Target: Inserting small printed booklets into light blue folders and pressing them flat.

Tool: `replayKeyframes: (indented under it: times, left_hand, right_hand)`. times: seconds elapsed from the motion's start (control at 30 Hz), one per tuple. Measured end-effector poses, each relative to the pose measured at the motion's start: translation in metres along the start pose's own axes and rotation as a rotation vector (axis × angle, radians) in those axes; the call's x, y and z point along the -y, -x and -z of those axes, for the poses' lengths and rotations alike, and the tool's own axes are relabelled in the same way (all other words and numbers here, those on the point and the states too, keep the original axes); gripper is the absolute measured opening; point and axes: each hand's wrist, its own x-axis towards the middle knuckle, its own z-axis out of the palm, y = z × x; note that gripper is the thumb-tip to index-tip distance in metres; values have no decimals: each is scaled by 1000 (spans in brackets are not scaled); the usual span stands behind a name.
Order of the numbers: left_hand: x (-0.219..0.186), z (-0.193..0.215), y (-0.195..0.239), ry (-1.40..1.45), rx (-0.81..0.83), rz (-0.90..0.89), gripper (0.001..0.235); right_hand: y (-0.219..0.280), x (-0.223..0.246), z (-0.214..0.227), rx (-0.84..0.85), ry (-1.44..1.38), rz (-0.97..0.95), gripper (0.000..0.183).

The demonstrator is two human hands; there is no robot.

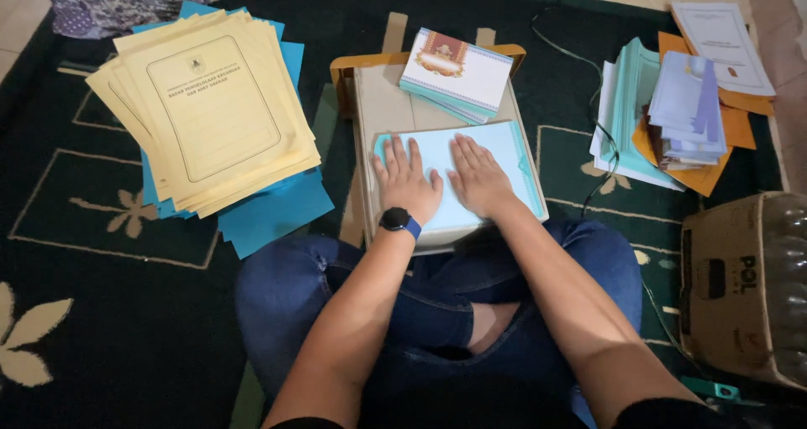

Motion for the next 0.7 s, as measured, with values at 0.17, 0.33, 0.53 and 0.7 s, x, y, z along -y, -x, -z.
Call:
replayKeyframes:
  times: [0.17, 0.33, 0.53, 0.7]
  left_hand:
    - [0, 2, 1, -20, -34, -5, 77]
    - [0, 1, -1, -37, -84, -6, 79]
    - [2, 5, -10, -74, 85, 41, 80]
    - [16, -7, -33, -141, 318, -17, 108]
  right_hand:
    - [-8, 15, 27, -25, -51, -36, 69]
    - [7, -6, 26, -75, -88, -177, 73]
    - [29, -23, 7, -77, -10, -309, 91]
    - [46, -21, 2, -45, -38, -311, 93]
